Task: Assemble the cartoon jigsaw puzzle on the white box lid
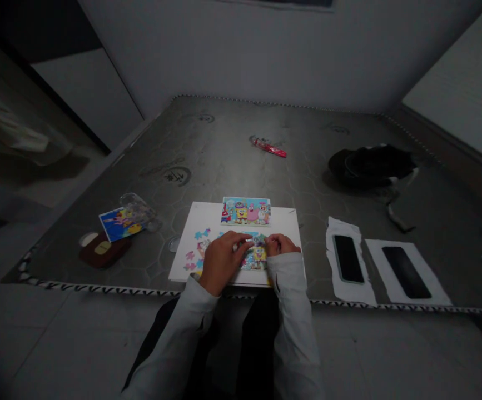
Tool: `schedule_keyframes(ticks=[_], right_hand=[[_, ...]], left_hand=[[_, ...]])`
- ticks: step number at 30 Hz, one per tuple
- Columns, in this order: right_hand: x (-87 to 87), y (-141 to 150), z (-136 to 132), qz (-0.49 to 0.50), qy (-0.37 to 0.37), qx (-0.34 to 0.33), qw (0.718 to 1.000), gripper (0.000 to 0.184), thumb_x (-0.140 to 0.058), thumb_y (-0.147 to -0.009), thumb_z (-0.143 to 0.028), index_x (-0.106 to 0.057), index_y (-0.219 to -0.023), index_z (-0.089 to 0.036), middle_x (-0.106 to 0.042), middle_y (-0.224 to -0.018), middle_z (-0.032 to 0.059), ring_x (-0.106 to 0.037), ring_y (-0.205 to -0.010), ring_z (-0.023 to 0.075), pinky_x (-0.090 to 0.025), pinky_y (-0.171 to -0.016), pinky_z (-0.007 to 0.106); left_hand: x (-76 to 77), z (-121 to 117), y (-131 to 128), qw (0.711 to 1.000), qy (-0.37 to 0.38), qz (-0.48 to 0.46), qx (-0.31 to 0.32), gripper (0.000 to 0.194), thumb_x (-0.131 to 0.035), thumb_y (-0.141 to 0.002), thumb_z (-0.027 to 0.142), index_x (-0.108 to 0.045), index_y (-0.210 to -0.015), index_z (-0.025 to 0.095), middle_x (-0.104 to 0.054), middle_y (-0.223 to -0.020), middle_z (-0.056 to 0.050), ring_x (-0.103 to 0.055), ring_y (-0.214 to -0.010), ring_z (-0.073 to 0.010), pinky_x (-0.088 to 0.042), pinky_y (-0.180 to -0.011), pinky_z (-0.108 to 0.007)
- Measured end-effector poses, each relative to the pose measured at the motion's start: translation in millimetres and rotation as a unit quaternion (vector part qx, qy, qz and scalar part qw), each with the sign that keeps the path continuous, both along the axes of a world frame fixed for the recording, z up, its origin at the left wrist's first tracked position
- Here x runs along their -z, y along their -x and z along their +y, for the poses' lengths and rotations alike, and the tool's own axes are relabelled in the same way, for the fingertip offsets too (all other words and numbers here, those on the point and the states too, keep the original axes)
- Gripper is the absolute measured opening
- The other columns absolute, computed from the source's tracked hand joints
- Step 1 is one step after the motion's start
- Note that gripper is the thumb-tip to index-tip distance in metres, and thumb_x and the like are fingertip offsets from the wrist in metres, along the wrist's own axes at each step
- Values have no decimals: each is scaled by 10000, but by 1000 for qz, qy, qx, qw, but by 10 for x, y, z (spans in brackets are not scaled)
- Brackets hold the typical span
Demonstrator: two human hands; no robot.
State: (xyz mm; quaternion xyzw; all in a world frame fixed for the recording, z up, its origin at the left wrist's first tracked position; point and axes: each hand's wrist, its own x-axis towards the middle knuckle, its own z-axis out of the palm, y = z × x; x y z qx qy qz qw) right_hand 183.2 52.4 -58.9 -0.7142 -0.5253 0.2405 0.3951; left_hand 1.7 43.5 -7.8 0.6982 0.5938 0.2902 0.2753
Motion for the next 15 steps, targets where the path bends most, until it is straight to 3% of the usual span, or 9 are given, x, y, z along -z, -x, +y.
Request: schedule_keyframes(ticks=[6,15], right_hand=[[-83,-74,192,-151,68,-48,985,292,-583,-835,-484,-744,-821,-240,-718,-795,34,-597,-724,188,-377,-720,331],[-71,7,314,-266,171,-94,944,233,-571,-973,-368,-765,-983,-240,-751,-1013,74,-656,-963,219,-348,-829,353]], left_hand=[[48,-48,-76,989,7,137,51,301,-564,-1031,421,-781,-1211,312,-735,-1111,-39,-725,-951,-202,-497,-715,-291],[105,-32,-101,980,25,190,58,281,-579,-1027,423,-784,-1212,372,-736,-1084,-1,-714,-918,-171,-456,-676,-274]])
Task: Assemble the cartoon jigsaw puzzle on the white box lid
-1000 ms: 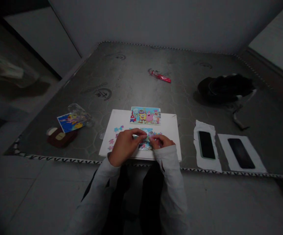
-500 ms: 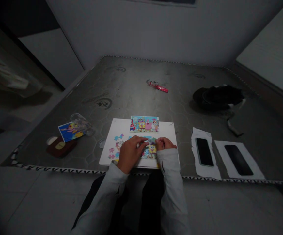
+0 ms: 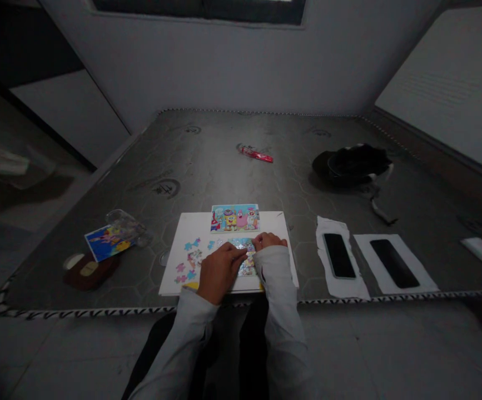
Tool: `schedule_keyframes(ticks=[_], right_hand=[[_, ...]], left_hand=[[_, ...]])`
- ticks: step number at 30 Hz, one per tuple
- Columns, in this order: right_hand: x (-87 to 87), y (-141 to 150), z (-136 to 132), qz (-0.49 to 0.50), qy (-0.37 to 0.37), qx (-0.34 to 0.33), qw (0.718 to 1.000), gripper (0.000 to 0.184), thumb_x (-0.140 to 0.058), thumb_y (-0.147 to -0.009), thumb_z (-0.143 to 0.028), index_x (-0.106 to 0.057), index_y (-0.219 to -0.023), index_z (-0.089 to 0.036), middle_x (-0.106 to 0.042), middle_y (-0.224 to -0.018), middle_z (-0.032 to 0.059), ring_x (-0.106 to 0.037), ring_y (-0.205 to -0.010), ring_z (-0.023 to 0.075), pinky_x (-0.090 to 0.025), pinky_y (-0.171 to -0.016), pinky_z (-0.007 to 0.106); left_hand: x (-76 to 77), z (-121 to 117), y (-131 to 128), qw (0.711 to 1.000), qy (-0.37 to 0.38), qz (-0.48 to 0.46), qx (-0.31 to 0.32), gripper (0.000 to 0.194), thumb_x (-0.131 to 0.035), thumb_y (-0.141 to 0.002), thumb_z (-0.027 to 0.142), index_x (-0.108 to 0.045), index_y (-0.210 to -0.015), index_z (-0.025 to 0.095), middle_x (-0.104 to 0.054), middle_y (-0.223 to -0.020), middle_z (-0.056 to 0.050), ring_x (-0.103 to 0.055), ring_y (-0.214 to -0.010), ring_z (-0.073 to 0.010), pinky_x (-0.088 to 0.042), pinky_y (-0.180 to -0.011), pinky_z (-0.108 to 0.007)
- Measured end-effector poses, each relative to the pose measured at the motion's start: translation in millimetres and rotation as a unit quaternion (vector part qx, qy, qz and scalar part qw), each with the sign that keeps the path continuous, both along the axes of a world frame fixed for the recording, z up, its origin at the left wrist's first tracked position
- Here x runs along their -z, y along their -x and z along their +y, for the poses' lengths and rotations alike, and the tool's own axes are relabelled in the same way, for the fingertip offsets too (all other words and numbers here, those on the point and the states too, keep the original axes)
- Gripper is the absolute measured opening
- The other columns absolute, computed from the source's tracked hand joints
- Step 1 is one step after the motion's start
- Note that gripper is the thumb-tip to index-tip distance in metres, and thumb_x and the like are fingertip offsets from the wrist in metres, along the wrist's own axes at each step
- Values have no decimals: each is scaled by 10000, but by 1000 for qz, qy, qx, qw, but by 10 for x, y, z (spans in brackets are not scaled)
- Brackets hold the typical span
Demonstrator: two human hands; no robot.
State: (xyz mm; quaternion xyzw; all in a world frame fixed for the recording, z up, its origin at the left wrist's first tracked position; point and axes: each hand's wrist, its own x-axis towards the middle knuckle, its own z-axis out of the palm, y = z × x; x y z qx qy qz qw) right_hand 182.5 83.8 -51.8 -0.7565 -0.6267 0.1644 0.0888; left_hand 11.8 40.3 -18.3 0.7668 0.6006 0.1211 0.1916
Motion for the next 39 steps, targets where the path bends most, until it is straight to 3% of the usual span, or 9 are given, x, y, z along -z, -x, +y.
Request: schedule_keyframes(ticks=[9,19,24,28,33,39], right_hand=[[-23,9,-11,-1,-30,5,1000,208,-576,-972,-322,-762,-977,-229,-748,-1070,82,-646,-1006,220,-342,-832,344],[-20,43,-72,86,-130,26,987,141,-683,-852,-364,-774,-886,-262,-700,-806,4,-620,-816,196,-335,-770,335],[-27,23,-64,92,-205,46,973,234,-631,-877,-425,-782,-905,-249,-689,-780,17,-638,-834,210,-339,-770,339],[-65,-77,-81,91,-226,82,966,283,-630,-834,-483,-772,-880,-242,-658,-708,3,-612,-715,192,-339,-737,336],[-242,-100,-197,105,-196,91,971,285,-642,-811,-506,-758,-882,-255,-631,-649,-28,-559,-595,158,-346,-696,319],[-650,15,-145,123,-206,46,970,287,-650,-835,-511,-748,-869,-243,-636,-642,-31,-546,-583,147,-351,-669,310]], left_hand=[[25,-6,-6,1000,-15,5,-7,265,-600,-1020,414,-786,-1206,388,-735,-1064,11,-712,-902,-169,-432,-653,-269],[53,-14,-6,1000,-23,-11,-5,259,-595,-1023,409,-788,-1193,384,-735,-1054,19,-712,-882,-165,-442,-658,-270],[42,-10,-6,1000,-18,-9,-4,263,-587,-1026,404,-788,-1192,367,-734,-1064,14,-715,-892,-166,-468,-674,-272],[32,-10,-11,1000,-23,-17,-4,265,-573,-1032,392,-788,-1185,366,-735,-1148,22,-729,-907,-163,-491,-681,-266],[34,-16,-17,999,-31,-23,7,283,-550,-1041,331,-786,-1192,368,-702,-1368,51,-748,-974,-176,-559,-754,-284],[39,-18,4,999,-21,-42,18,309,-537,-1046,300,-783,-1222,363,-685,-1442,63,-736,-1122,-202,-591,-908,-307]])
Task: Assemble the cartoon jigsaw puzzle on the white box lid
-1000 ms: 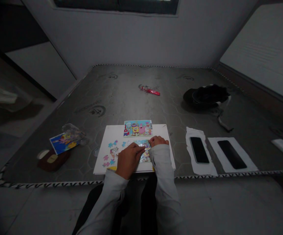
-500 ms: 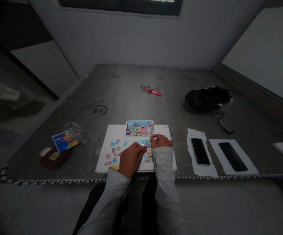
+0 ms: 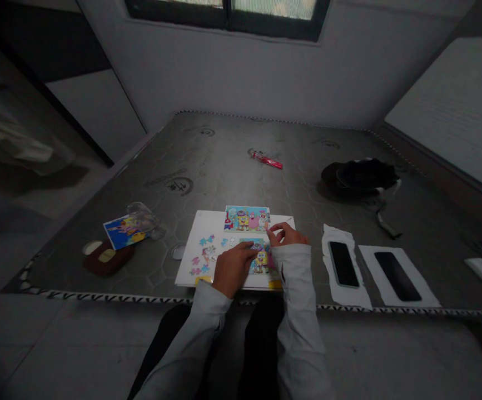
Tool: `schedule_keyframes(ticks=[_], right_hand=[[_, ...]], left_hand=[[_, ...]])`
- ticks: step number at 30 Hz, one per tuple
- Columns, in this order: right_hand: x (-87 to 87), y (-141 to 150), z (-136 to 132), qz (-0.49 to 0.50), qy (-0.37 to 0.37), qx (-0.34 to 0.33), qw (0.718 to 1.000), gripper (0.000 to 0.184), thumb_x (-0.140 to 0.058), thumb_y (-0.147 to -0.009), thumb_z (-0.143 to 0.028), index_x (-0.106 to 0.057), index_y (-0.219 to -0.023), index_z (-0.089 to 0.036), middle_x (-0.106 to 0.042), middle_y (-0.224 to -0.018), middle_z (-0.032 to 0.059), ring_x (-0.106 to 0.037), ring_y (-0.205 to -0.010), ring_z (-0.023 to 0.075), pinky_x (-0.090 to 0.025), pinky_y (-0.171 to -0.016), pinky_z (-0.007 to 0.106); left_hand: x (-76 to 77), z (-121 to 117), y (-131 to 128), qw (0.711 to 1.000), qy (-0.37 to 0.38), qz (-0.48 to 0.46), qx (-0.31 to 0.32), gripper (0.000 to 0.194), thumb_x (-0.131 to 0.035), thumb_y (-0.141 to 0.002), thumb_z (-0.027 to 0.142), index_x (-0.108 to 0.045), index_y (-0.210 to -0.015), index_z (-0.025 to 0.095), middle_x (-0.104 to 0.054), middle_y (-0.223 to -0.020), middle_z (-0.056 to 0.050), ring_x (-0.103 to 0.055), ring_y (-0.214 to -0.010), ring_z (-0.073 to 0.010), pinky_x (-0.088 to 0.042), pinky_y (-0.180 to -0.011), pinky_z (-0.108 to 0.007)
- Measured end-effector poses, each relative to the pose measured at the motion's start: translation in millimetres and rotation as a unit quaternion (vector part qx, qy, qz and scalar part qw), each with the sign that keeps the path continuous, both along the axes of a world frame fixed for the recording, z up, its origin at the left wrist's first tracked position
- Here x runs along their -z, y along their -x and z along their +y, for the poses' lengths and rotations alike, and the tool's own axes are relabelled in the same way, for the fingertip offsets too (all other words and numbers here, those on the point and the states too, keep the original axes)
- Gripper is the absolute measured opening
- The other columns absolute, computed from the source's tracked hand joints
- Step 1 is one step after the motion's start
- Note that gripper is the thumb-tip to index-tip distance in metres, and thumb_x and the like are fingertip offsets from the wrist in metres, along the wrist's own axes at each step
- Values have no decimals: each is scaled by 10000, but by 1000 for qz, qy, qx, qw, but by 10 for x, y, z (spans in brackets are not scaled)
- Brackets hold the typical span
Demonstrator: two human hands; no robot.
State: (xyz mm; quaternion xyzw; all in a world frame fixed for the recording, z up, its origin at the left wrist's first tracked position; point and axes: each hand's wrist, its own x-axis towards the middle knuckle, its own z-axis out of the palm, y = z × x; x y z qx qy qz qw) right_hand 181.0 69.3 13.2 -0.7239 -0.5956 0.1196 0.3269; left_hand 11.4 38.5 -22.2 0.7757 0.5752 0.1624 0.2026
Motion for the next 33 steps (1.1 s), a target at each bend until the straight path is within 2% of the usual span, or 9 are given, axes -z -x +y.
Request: schedule_keyframes(ticks=[3,6,9,14,19,22,24,28,33], right_hand=[[-209,19,135,-8,-5,-15,1000,287,-655,-836,-500,-757,-889,-237,-658,-663,-20,-556,-599,151,-363,-668,311],[-313,-23,223,-24,-7,-10,1000,298,-652,-837,-494,-766,-924,-233,-690,-714,2,-584,-637,167,-377,-653,312],[-256,-127,230,-43,12,-10,999,307,-639,-847,-505,-758,-916,-231,-698,-726,9,-576,-609,168,-375,-623,317],[-17,-321,190,-72,34,-15,997,381,-591,-879,-599,-732,-870,-245,-690,-691,11,-566,-580,173,-374,-605,323],[64,-272,204,-85,63,-36,994,346,-597,-896,-560,-752,-897,-250,-706,-709,9,-585,-595,166,-389,-608,309],[63,-173,218,-83,92,-71,990,303,-608,-896,-523,-754,-912,-258,-715,-716,1,-600,-605,159,-403,-618,299],[54,-140,223,-87,113,-85,986,284,-617,-898,-508,-760,-942,-267,-724,-730,-3,-605,-599,155,-397,-607,296],[7,-167,207,-110,118,-102,982,327,-584,-927,-533,-768,-959,-265,-739,-756,19,-618,-615,168,-397,-606,302],[-61,-178,169,-138,109,-93,980,359,-539,-956,-545,-764,-964,-265,-746,-770,33,-595,-593,173,-407,-628,319]], left_hand=[[-5,2,18,1000,2,5,3,305,-542,-1042,297,-788,-1208,369,-676,-1455,67,-743,-1114,-212,-602,-896,-319],[-15,-2,30,1000,6,5,11,311,-537,-1045,288,-787,-1213,362,-676,-1456,58,-746,-1110,-213,-606,-894,-324],[-42,-11,40,1000,6,0,17,314,-535,-1044,286,-789,-1218,349,-675,-1460,54,-740,-1129,-227,-610,-905,-348],[-177,31,201,1000,20,-17,5,329,-565,-1028,251,-771,-1262,357,-664,-1477,43,-711,-1188,-212,-574,-982,-342],[-362,122,681,991,-6,-11,-137,250,-622,-1000,260,-807,-1163,300,-798,-1205,12,-735,-1079,-198,-550,-944,-307],[-451,130,959,976,-30,18,-217,234,-635,-989,283,-817,-1136,291,-806,-1186,-3,-754,-991,-214,-549,-875,-321],[-499,118,1065,969,-13,48,-242,223,-650,-977,305,-826,-1115,296,-819,-1136,-11,-761,-943,-228,-545,-832,-332],[-547,108,1081,967,12,90,-238,203,-670,-966,342,-838,-1076,314,-832,-1055,-14,-762,-904,-242,-529,-785,-333],[-525,125,976,974,39,75,-211,193,-684,-962,344,-835,-1082,327,-832,-1051,-1,-742,-828,-203,-510,-746,-303]])
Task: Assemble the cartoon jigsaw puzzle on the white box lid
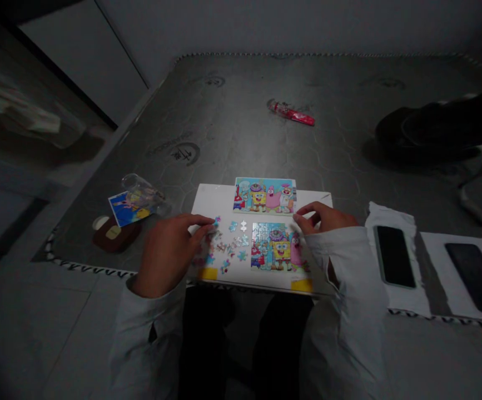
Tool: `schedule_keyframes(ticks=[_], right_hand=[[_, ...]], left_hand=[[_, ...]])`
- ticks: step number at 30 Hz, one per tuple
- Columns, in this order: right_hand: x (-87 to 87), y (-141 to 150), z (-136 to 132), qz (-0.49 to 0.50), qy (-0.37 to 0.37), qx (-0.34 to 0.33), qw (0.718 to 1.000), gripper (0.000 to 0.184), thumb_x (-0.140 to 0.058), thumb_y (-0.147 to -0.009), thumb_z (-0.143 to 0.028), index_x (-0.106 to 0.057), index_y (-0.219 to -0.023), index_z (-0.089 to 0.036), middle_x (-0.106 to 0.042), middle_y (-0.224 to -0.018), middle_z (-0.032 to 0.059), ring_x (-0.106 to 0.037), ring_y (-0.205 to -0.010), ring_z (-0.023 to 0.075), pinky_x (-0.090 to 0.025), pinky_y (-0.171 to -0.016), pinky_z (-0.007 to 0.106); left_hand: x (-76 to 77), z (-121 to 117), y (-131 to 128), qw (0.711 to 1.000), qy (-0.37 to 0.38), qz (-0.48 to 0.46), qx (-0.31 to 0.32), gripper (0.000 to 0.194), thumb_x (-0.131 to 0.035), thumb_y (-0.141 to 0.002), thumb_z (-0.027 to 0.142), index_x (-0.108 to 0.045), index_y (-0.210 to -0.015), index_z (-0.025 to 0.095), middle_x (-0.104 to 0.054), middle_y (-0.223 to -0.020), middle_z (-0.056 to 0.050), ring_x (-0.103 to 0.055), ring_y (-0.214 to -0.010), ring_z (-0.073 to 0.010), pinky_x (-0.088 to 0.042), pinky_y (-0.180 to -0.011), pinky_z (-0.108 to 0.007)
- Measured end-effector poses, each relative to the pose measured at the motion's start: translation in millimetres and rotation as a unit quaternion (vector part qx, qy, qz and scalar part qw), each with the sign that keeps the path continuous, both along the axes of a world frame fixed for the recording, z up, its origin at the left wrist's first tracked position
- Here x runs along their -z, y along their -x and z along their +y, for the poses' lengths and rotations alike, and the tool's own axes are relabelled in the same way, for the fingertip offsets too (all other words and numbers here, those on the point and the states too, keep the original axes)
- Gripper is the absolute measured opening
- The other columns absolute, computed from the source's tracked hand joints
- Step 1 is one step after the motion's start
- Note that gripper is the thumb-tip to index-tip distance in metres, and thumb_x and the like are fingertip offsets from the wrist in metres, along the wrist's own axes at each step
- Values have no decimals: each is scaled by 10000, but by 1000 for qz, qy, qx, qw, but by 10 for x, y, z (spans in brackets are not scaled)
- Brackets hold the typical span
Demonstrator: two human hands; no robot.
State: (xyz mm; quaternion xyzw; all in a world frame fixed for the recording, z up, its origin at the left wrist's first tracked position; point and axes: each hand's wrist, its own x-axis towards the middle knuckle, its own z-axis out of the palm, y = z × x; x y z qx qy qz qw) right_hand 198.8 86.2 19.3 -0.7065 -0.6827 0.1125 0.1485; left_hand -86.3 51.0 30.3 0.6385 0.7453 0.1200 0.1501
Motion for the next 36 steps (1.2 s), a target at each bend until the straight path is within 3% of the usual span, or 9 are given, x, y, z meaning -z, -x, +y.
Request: schedule_keyframes(ticks=[7,15,26,36], right_hand=[[99,92,28,4,7,-16,1000,461,-491,-954,-632,-766,-987,-263,-736,-746,35,-576,-573,170,-391,-586,311],[53,148,11,-12,31,-30,999,371,-536,-954,-588,-752,-976,-286,-738,-769,24,-589,-567,178,-398,-604,334],[0,234,-74,-13,-3,-33,999,675,-346,-942,-817,-746,-1001,-277,-735,-765,54,-555,-552,175,-335,-553,317],[43,339,-69,-18,-2,-50,999,562,-384,-966,-717,-737,-991,-280,-732,-750,23,-542,-529,166,-341,-548,316]], left_hand=[[18,-12,-22,1000,29,-8,2,197,-686,-962,351,-831,-1095,356,-829,-1043,9,-734,-815,-197,-519,-731,-298],[-36,9,44,1000,12,-21,2,179,-697,-955,343,-835,-1070,336,-826,-1083,20,-731,-847,-197,-530,-825,-325],[-22,-4,94,999,14,-34,3,188,-688,-962,321,-831,-1081,348,-821,-1097,21,-740,-975,-220,-533,-884,-340],[-4,25,77,998,36,-56,7,194,-685,-966,337,-821,-1098,378,-813,-1127,38,-731,-1021,-230,-526,-904,-352]])
